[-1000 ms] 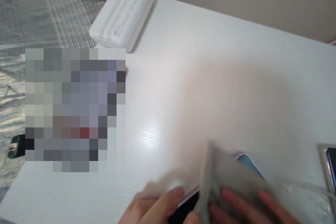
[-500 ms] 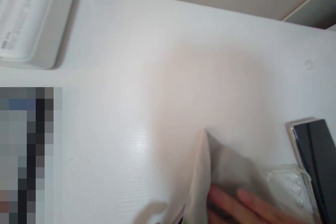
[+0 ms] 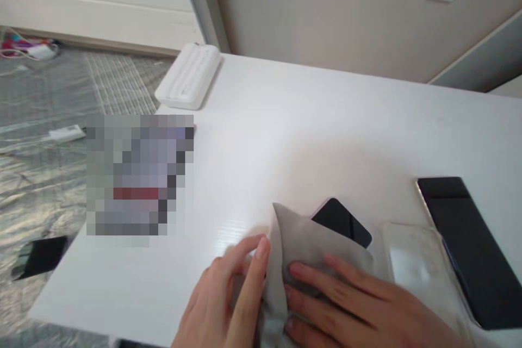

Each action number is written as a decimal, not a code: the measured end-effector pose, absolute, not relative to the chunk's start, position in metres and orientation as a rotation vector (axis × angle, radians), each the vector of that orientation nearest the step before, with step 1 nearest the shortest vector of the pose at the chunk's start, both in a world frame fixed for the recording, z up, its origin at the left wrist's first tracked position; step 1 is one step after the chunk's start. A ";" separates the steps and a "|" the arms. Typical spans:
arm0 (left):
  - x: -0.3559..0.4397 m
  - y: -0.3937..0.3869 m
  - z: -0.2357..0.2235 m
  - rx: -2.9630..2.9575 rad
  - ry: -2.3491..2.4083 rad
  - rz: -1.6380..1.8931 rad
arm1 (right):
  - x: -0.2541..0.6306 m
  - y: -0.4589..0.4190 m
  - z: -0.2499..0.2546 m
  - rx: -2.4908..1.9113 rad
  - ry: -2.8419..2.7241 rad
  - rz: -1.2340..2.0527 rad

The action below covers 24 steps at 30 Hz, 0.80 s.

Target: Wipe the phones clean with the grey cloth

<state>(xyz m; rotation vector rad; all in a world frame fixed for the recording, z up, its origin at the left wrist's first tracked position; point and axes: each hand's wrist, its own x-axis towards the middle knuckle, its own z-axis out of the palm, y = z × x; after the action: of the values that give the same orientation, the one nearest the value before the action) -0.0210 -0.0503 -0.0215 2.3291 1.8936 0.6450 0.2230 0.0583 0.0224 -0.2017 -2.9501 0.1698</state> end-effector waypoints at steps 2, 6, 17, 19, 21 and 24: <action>-0.019 -0.050 -0.019 2.370 1.920 0.599 | 0.224 0.064 0.026 -0.384 -2.907 0.205; -0.015 -0.053 -0.018 2.278 1.919 0.600 | 0.228 0.080 0.028 -0.652 -2.821 0.313; -0.013 -0.054 -0.016 2.200 1.917 0.596 | 0.226 0.077 0.040 -0.369 -2.973 0.791; -0.012 -0.053 -0.016 2.175 1.924 0.608 | 0.235 0.088 0.041 -0.480 -2.955 0.734; -0.013 -0.052 -0.017 2.174 1.936 0.618 | 0.235 0.089 0.041 -0.485 -2.947 0.726; -0.018 -0.051 -0.022 2.243 1.907 0.606 | 0.225 0.080 0.041 -0.233 -2.933 0.852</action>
<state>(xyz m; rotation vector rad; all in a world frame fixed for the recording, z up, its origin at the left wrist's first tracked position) -0.0181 -0.0511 -0.0216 2.2432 1.9065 0.6063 0.2252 0.0803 0.0406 -0.2327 -2.9332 0.8521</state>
